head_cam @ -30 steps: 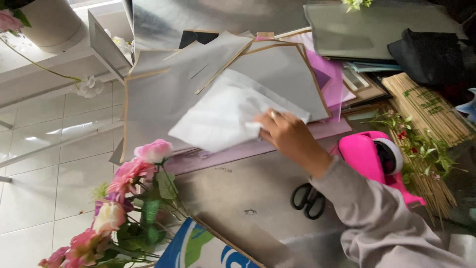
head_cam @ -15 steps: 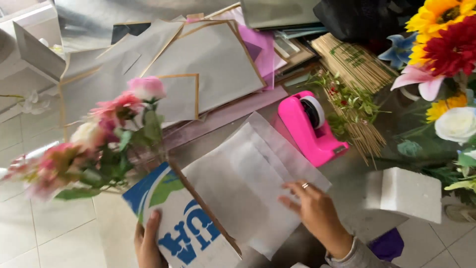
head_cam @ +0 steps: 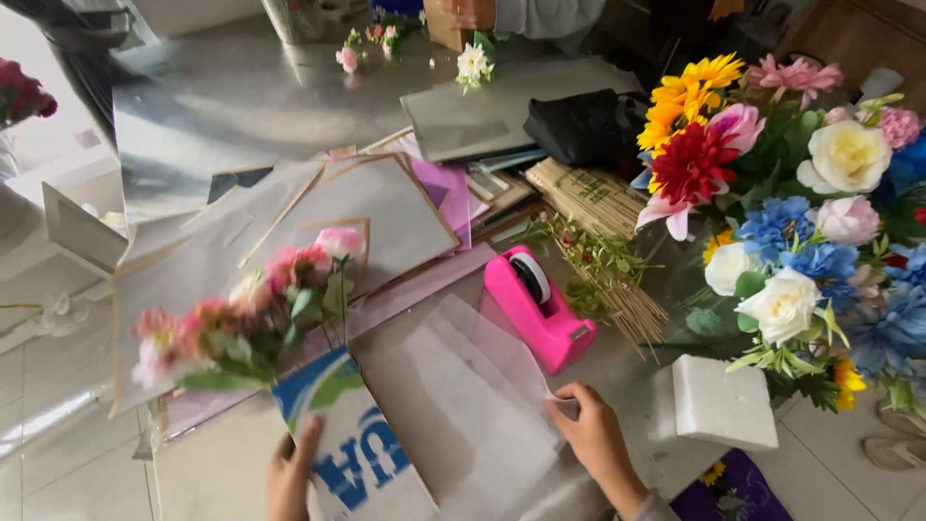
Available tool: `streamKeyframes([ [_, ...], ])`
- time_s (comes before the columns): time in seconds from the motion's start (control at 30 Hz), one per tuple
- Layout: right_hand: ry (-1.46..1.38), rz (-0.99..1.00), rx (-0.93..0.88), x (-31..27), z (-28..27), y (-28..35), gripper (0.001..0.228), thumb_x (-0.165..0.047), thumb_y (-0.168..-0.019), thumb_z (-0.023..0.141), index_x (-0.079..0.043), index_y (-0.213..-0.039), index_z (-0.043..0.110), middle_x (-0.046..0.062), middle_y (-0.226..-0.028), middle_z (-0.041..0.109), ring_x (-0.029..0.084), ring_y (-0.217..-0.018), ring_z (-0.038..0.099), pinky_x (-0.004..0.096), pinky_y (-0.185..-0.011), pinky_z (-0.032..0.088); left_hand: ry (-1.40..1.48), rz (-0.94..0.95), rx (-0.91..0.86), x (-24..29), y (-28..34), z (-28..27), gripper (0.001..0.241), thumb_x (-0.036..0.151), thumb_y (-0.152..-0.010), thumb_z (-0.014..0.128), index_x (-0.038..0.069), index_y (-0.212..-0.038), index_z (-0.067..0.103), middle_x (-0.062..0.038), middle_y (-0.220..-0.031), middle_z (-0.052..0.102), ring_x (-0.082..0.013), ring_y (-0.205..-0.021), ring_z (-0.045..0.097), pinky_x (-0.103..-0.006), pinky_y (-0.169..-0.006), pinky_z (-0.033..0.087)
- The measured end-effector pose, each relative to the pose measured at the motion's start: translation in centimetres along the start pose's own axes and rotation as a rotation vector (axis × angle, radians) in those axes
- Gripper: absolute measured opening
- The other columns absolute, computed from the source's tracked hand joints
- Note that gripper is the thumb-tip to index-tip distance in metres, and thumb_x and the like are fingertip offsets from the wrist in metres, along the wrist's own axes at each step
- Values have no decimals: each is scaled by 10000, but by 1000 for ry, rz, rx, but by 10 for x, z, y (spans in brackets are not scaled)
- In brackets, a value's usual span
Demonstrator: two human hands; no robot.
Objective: The person folds a sheet of white tissue paper on a table, then uses a pink tape dispenser to apply tape to the folded edge. They repeat this process with another sheet of tissue paper, securing the folds with tape.
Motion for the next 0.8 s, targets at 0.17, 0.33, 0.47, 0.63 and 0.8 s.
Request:
streamKeyframes([
  [0.17, -199, -25, 33, -18, -31, -15, 468, -180, -832, 839, -186, -1252, 633, -47, -1243, 762, 212, -1187, 716, 337, -995, 548, -543, 220, 494, -66, 7, -15, 1116, 793, -636, 737, 168, -1549, 587, -220, -1443, 530, -367, -1210, 633, -453, -1087, 448],
  [0.33, -318, -103, -123, -68, -45, -33, 481, -176, -882, 804, -181, -1320, 606, 17, -1297, 737, 198, -1275, 649, 321, -1042, 506, -1026, 1392, 255, -71, 140, 152, 837, 505, -841, 720, 288, -1599, 438, -78, -1690, 394, -316, -1531, 424, -479, -1192, 408],
  [0.47, -517, -27, -100, -75, -94, -68, 537, -221, -838, 794, -139, -1342, 627, 58, -1270, 704, 186, -1132, 694, 293, -987, 527, -1395, 1296, 229, -189, 97, 205, 794, 685, -996, 338, 181, -1609, 355, -189, -1553, 499, -450, -1376, 520, -643, -1278, 180],
  [0.63, -412, -95, 206, -109, -205, -71, 483, -289, -957, 706, -174, -1403, 562, 12, -1151, 627, 119, -794, 608, 190, -636, 511, -1570, 1109, 98, -212, 77, 214, 852, 767, -985, 317, 137, -1543, 447, -195, -1629, 410, -472, -1398, 484, -659, -1257, 156],
  [0.8, -357, -415, 200, -153, -204, -24, 464, -148, -948, 717, -54, -1367, 543, 111, -1297, 604, 200, -1086, 643, 271, -920, 549, -1242, 1276, 231, -162, 116, 201, 634, 636, -974, 525, 164, -1384, 625, -134, -1442, 594, -338, -1249, 599, -576, -1193, 282],
])
Point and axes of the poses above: each hand's wrist, its own y-axis away from the middle knuckle, its own z-axis out of the palm, x = y × z, the point moved 8 cm from there along -y, towards the middle knuckle
